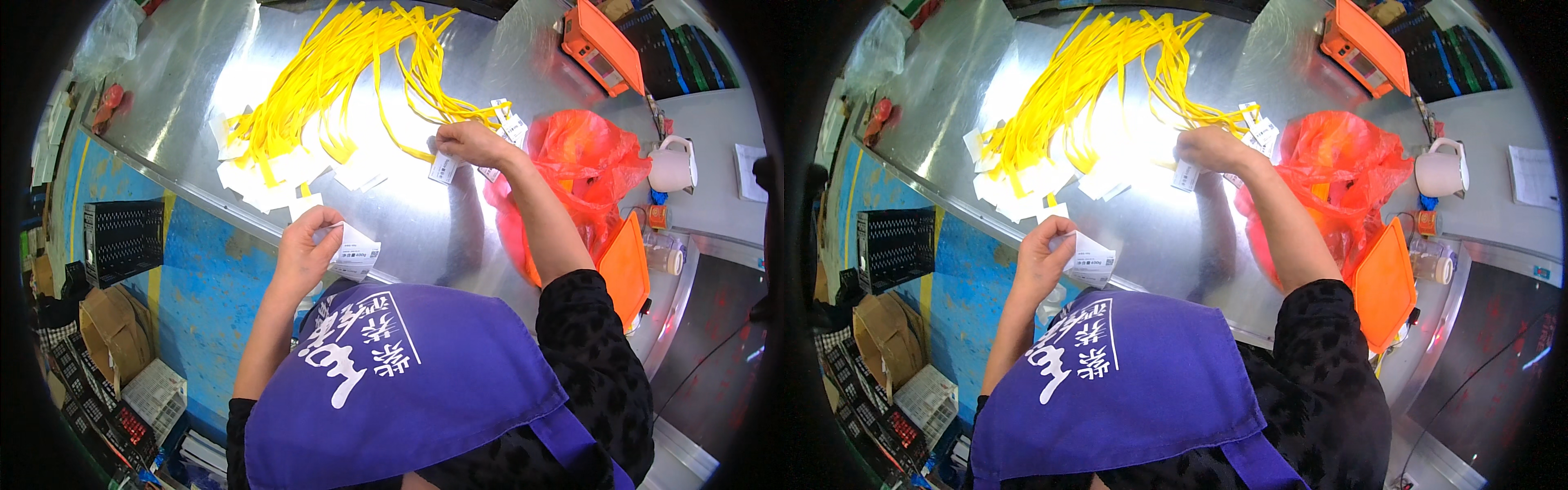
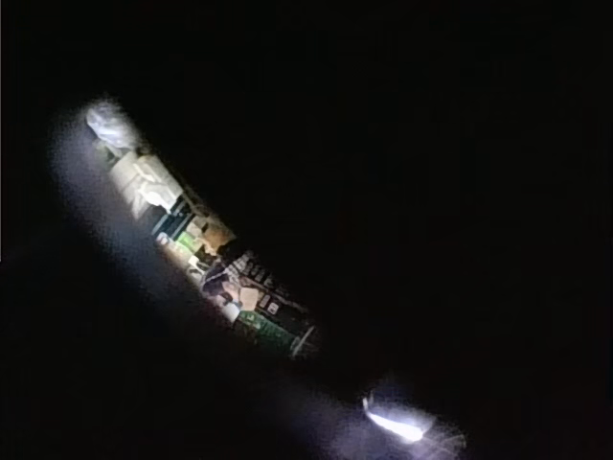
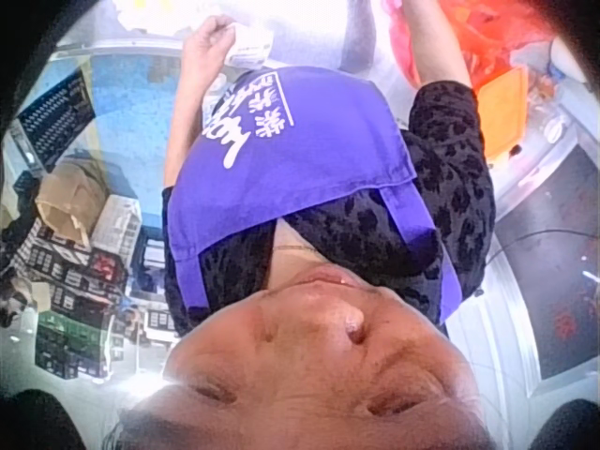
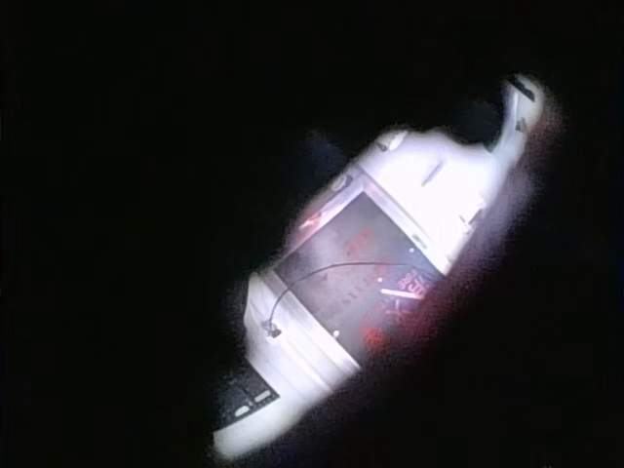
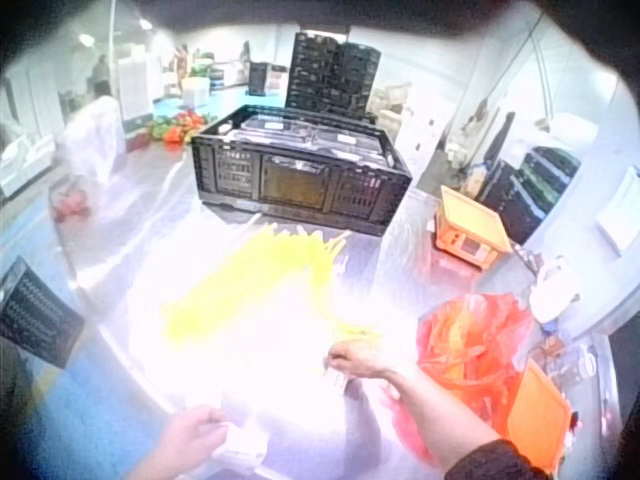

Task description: The person removes gloves, tears a long receipt into individual labels, and attaches each label to a yellow plastic tie. The person then places the labeled ties on the metal table.

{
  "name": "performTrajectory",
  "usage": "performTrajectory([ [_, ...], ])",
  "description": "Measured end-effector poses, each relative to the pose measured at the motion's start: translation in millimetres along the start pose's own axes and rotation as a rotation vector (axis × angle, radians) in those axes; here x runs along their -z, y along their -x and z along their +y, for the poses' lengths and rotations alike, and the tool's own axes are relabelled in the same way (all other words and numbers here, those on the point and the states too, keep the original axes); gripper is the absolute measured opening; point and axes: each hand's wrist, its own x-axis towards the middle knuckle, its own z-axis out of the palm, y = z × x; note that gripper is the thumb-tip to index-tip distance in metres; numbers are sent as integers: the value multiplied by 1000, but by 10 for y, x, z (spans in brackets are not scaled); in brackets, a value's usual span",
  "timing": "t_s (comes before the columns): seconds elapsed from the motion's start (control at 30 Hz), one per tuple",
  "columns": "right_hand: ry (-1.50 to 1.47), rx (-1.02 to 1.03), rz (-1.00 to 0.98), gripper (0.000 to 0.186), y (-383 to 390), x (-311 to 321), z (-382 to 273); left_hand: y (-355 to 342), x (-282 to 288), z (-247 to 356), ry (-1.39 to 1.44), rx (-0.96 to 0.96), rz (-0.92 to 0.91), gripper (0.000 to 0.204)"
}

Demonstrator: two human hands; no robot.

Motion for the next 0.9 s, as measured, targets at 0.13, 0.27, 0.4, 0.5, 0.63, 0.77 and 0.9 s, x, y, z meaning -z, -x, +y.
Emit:
performTrajectory([
  [0.13, 2, -16, 16, 22, -15, -54, 17, -1, 5, -9, 16, 0, -6, 8],
  [0.27, -1, -36, 29, 22, -30, -124, 55, -2, 12, -52, 22, 18, 6, 8],
  [0.4, 47, -51, 65, 22, -34, -182, 31, -2, 26, -79, 22, 15, 10, 8],
  [0.5, 159, -53, 109, 21, 5, -221, -54, 5, 31, -81, 20, 23, 13, 8],
  [0.63, 218, -103, 230, 30, 121, -307, -168, 14, 37, -82, 28, 30, 18, 8],
  [0.77, 264, -94, 289, 42, 245, -306, -87, 38, 112, -74, -63, 25, 6, 5],
  [0.9, 473, -409, 427, 29, 395, 3, 155, 103, 218, -12, 28, -93, 14, 5],
])
